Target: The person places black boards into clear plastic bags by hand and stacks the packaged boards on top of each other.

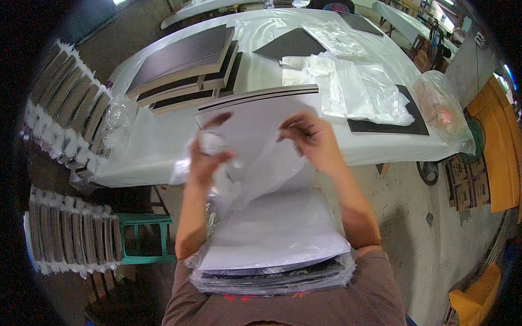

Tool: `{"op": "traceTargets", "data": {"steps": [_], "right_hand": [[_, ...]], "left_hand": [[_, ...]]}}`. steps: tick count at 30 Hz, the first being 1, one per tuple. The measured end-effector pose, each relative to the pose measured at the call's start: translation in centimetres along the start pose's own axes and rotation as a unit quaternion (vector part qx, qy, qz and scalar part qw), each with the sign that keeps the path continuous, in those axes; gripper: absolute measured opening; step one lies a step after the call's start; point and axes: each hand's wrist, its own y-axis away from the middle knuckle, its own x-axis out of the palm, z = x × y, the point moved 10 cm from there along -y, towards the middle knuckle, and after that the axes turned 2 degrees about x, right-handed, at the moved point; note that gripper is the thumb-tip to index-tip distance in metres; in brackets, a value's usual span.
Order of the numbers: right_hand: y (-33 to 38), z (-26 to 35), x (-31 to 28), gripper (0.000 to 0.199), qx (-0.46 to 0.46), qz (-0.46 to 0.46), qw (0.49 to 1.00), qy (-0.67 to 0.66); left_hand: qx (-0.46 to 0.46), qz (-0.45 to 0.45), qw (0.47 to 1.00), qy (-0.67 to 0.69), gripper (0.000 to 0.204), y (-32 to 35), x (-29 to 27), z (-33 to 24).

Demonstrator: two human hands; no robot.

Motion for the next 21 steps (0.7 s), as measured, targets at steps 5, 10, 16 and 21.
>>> {"op": "traceTargets", "data": {"steps": [5,10,16,21], "right_hand": [[0.3,1.6,2.7,0.005,-0.071,0.021,0.994,0.084],[0.1,1.4,2.6,0.006,-0.079,0.024,0.996,0.046],[0.0,2.7,3.3,0.005,-0.196,-0.037,0.97,0.138],[-0.6,1.8,0.1,0.007,-0.173,-0.148,0.966,0.126]], "left_hand": [[0.105,0.028,0.993,-0.038,0.033,-0.3,6.1,-2.0],[-0.064,-0.071,0.987,0.13,0.018,0.3,4.1,1.9],[-0.055,-0.063,0.981,0.175,0.027,0.5,3.8,2.0],[-0.138,-0.002,0.91,0.39,0.029,1.1,5.1,3.5]]}}
